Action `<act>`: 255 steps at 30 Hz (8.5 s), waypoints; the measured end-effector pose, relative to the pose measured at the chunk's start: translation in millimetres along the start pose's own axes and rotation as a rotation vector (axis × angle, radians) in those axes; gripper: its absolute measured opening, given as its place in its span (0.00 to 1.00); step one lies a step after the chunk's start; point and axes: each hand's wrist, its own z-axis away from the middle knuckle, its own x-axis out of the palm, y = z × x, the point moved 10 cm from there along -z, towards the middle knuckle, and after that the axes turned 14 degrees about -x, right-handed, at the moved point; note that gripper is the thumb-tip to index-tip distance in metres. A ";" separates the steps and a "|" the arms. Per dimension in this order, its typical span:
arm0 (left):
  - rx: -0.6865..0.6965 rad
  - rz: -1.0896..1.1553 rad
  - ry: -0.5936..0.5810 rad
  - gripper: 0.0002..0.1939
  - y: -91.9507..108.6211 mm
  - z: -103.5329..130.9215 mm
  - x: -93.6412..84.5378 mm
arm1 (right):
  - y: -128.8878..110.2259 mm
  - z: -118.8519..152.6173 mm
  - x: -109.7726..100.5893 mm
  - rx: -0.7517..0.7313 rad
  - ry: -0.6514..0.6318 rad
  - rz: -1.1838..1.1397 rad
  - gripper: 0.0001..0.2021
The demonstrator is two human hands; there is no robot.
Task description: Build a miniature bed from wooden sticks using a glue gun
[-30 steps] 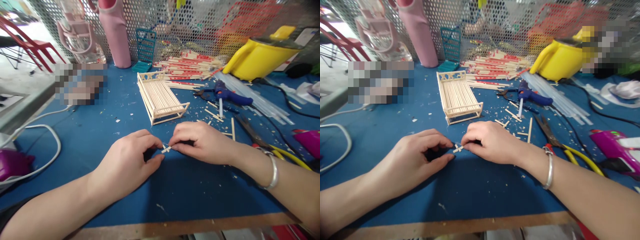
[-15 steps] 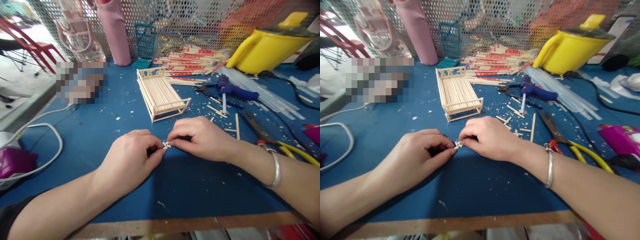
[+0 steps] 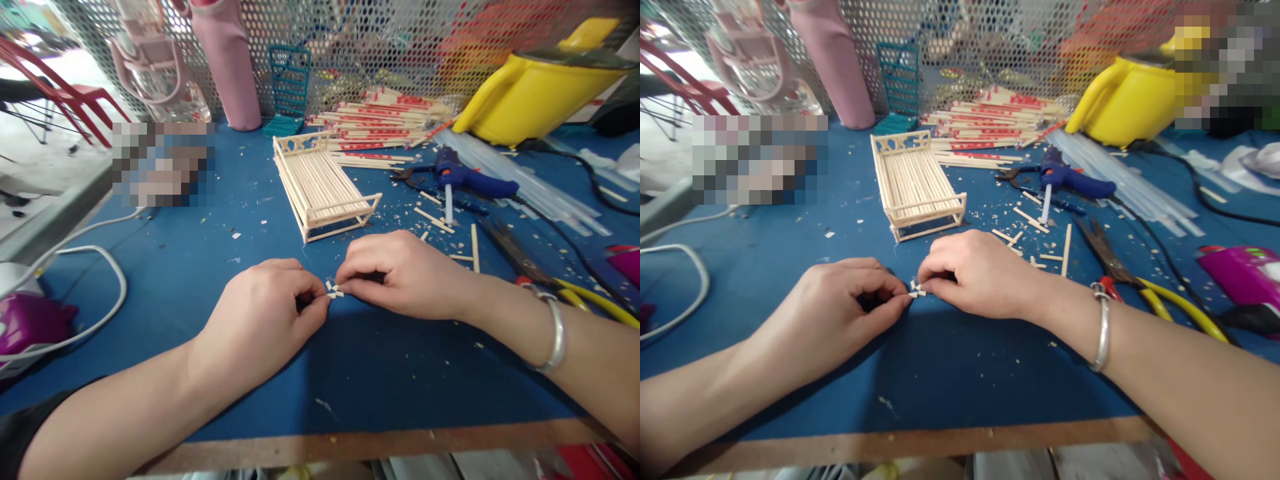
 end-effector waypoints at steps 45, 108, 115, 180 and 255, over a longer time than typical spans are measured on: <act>-0.004 -0.090 0.026 0.08 0.9 -1.4 -1.6 | 0.9 10.7 -4.6 0.001 -0.003 -0.013 0.08; 0.055 -0.041 -0.014 0.08 4.2 -1.2 0.3 | -9.9 5.7 0.3 0.025 0.072 0.035 0.04; 0.053 -0.029 -0.020 0.08 3.4 -0.6 0.2 | -12.6 3.9 0.5 0.000 0.056 0.023 0.06; 0.056 -0.050 -0.003 0.08 3.4 -1.2 0.5 | -14.6 8.4 2.0 0.052 0.092 0.130 0.07; 0.164 -0.170 -0.013 0.10 9.3 -16.8 -4.0 | 3.4 5.2 -4.5 0.034 0.054 -0.012 0.07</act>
